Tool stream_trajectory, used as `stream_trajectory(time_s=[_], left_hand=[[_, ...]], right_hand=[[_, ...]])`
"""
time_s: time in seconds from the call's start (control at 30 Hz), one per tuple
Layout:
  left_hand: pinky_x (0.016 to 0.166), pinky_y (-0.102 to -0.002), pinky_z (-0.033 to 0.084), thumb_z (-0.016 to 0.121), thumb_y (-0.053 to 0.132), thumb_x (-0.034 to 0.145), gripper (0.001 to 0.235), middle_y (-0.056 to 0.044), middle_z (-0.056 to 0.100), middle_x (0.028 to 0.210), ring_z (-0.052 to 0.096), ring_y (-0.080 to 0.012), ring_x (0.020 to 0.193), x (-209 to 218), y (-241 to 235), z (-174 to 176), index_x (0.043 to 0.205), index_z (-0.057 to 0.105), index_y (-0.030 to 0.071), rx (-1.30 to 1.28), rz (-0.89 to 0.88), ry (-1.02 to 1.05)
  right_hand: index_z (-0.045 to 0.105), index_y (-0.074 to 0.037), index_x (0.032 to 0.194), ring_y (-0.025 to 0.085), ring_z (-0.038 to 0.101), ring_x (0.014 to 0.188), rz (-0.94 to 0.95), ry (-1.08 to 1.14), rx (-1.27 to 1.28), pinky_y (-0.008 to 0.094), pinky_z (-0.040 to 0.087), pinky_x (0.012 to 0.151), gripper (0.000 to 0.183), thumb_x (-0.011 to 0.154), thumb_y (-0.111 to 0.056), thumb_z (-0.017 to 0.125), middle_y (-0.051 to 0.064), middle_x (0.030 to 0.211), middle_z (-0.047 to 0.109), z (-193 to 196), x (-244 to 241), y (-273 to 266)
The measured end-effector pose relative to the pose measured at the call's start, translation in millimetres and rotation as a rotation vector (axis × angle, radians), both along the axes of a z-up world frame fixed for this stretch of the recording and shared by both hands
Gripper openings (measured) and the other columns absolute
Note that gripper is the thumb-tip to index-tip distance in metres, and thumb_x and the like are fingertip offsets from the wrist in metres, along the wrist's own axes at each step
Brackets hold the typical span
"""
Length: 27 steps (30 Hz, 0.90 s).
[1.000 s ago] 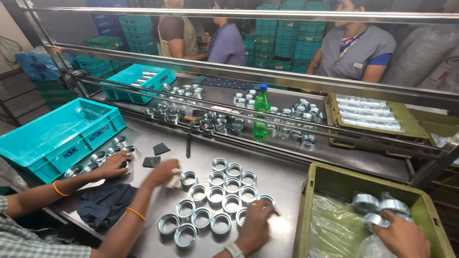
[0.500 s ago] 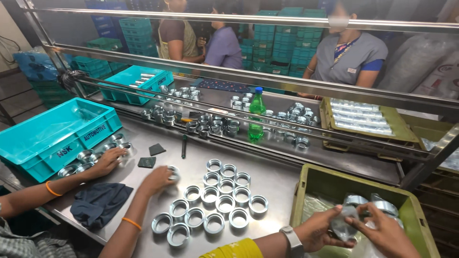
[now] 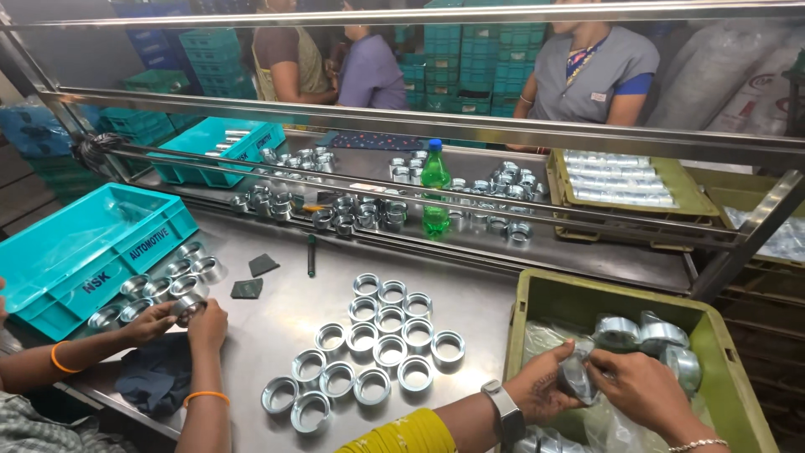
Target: The person places metal rings into plastic bags and then stacks the bags into a crate.
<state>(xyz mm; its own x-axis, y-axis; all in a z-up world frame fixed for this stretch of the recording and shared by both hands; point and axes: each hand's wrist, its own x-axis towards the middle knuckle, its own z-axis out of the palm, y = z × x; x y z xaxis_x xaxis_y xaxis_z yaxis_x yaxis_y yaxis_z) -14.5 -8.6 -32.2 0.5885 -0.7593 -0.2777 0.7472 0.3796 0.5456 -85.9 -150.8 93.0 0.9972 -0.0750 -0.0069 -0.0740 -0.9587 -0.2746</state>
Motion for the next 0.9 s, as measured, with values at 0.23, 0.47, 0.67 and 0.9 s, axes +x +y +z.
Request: stream_trajectory(time_s=[0.23, 0.47, 0.67, 0.9], left_hand=[[0.096, -0.041, 0.061, 0.052, 0.053, 0.114, 0.049, -0.011, 0.064, 0.123, 0.070, -0.0211, 0.108, 3, -1, -10, 0.128, 0.056, 0.007, -0.017, 0.033, 0.096], [0.076, -0.039, 0.065, 0.061, 0.065, 0.105, 0.055, -0.006, 0.067, 0.093, 0.072, -0.0210, 0.081, -2, 13, 17, 0.106, 0.060, 0.010, -0.279, -0.089, 0.262], [0.086, -0.035, 0.064, 0.069, 0.051, 0.099, 0.048, -0.004, 0.070, 0.114, 0.074, -0.0184, 0.098, -32, 47, 116, 0.131, 0.057, 0.018, -0.185, 0.122, 0.158], [0.087, -0.037, 0.063, 0.070, 0.046, 0.094, 0.054, -0.014, 0.060, 0.121, 0.069, -0.0228, 0.100, -33, 131, 146, 0.131, 0.055, 0.010, 0.178, 0.447, -0.784]], right_hand=[[0.078, -0.017, 0.093, 0.025, 0.070, 0.059, 0.117, 0.014, 0.241, 0.041, 0.054, 0.063, 0.022, 0.087, -0.035, 0.068, 0.007, 0.066, 0.074, -20, -1, 14], [0.077, 0.002, 0.089, 0.007, 0.063, 0.072, 0.336, 0.047, 1.060, 0.030, 0.054, 0.065, 0.029, 0.094, -0.024, 0.065, 0.003, 0.078, 0.074, -37, -4, 25], [0.078, -0.002, 0.089, 0.016, 0.065, 0.060, 0.097, -0.179, 1.100, 0.035, 0.054, 0.054, 0.026, 0.084, -0.026, 0.072, 0.008, 0.072, 0.070, -93, 45, -80], [0.066, 0.003, 0.087, 0.014, 0.061, 0.075, -0.175, -0.599, 1.179, 0.031, 0.050, 0.069, 0.014, 0.092, -0.009, 0.068, 0.006, 0.087, 0.065, -94, 27, -158]])
